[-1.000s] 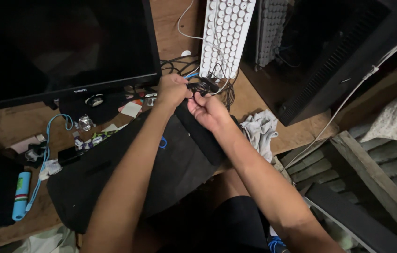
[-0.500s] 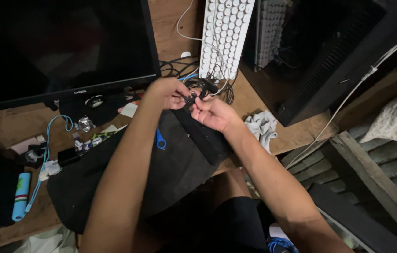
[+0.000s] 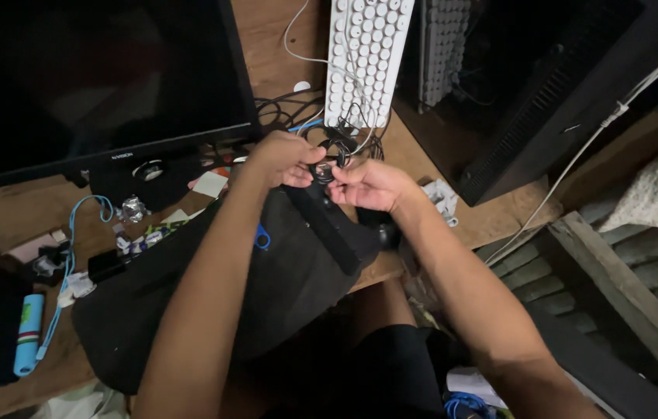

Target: Organizing various electronic parts, small objects, and papers on a desk.

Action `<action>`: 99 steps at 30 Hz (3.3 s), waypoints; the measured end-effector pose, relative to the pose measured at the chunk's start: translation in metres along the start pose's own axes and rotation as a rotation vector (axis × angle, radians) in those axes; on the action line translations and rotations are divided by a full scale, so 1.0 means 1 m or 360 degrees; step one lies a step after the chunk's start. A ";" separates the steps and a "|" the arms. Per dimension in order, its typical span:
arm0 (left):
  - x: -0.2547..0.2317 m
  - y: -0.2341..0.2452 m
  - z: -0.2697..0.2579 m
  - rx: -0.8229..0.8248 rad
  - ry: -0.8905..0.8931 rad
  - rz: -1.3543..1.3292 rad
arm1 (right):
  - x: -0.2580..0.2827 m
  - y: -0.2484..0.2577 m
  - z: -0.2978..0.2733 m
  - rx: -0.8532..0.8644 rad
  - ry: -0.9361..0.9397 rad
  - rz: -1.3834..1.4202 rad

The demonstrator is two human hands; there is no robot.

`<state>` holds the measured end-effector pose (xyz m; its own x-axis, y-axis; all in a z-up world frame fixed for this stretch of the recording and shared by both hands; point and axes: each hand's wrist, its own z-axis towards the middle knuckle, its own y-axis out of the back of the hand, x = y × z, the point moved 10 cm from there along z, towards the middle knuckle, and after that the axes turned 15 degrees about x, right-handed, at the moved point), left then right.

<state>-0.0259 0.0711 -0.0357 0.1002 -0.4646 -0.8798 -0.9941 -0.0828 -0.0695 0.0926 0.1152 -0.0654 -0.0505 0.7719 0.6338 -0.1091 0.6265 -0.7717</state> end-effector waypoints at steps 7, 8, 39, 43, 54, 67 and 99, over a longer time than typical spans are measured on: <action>-0.017 0.007 0.014 -0.0247 -0.0272 0.0209 | 0.012 -0.006 -0.002 -0.0383 0.0136 -0.0060; -0.022 0.009 0.010 -0.0365 -0.0295 0.0309 | 0.013 -0.015 -0.002 -0.0443 0.0130 -0.0154; 0.025 0.039 0.031 -0.0075 -0.0428 0.0158 | 0.031 -0.079 -0.028 -0.0855 0.0686 -0.3084; 0.017 0.030 0.013 -0.0199 -0.0347 0.0412 | 0.028 -0.036 -0.026 -0.0634 -0.0018 -0.2502; 0.028 0.028 -0.029 -0.1118 -0.0080 0.0408 | -0.007 -0.011 -0.018 -0.0515 0.0233 -0.1592; -0.026 -0.042 0.037 -0.0088 -0.0421 -0.0348 | 0.076 -0.067 -0.080 -0.0983 0.0164 -0.1840; -0.036 -0.155 0.094 -0.0783 -0.0911 0.1293 | 0.121 -0.080 -0.215 -0.1705 -0.0533 -0.2808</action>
<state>0.1206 0.1834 -0.0374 -0.7340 -0.0741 -0.6751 -0.6184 -0.3381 0.7094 0.3087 0.1815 0.0614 -0.7087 -0.5469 0.4456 0.2476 0.3987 0.8830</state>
